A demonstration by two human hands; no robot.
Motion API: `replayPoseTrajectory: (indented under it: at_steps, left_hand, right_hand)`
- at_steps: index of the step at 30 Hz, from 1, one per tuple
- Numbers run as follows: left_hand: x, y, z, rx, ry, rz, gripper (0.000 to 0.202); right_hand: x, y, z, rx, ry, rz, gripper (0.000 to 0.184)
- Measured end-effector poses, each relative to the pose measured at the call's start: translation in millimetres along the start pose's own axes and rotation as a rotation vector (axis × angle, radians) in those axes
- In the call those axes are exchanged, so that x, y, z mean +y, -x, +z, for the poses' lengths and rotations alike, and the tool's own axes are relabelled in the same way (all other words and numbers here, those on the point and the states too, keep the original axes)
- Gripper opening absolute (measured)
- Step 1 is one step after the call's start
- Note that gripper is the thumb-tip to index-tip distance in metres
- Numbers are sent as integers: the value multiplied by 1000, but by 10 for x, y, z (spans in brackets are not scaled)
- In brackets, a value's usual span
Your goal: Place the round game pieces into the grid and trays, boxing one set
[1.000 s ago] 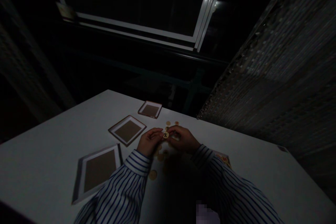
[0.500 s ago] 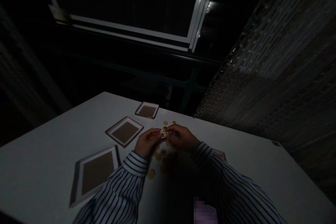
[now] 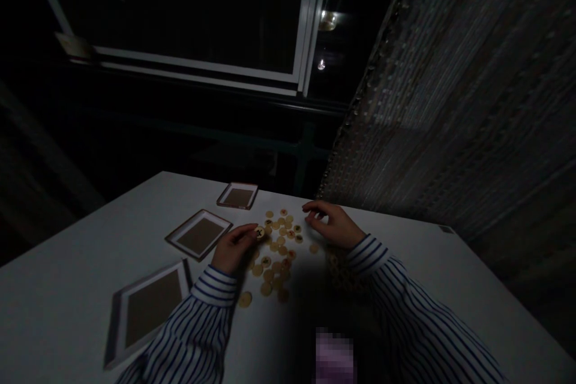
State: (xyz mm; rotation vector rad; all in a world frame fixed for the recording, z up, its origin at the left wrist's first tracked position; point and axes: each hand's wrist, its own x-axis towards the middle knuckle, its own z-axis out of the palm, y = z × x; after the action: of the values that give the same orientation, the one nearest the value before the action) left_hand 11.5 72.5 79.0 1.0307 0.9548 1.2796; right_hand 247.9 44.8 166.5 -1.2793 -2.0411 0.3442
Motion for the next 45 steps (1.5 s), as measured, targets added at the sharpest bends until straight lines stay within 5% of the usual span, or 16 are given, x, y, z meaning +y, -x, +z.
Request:
replayPoseTrajectory:
  at_steps: [9,20,45]
  left_hand:
    - [112,189,216,-79,-132,17,40]
    - [25,386,725,-157,-127,-82,37]
    - [-426,276,1459,-122,-85,-55,34]
  right_hand:
    - [86,337,-259,63,-13,51,25]
    - [208,686,-399,132,-92,123,25]
    - [484,873,-437,151,-144,123,23]
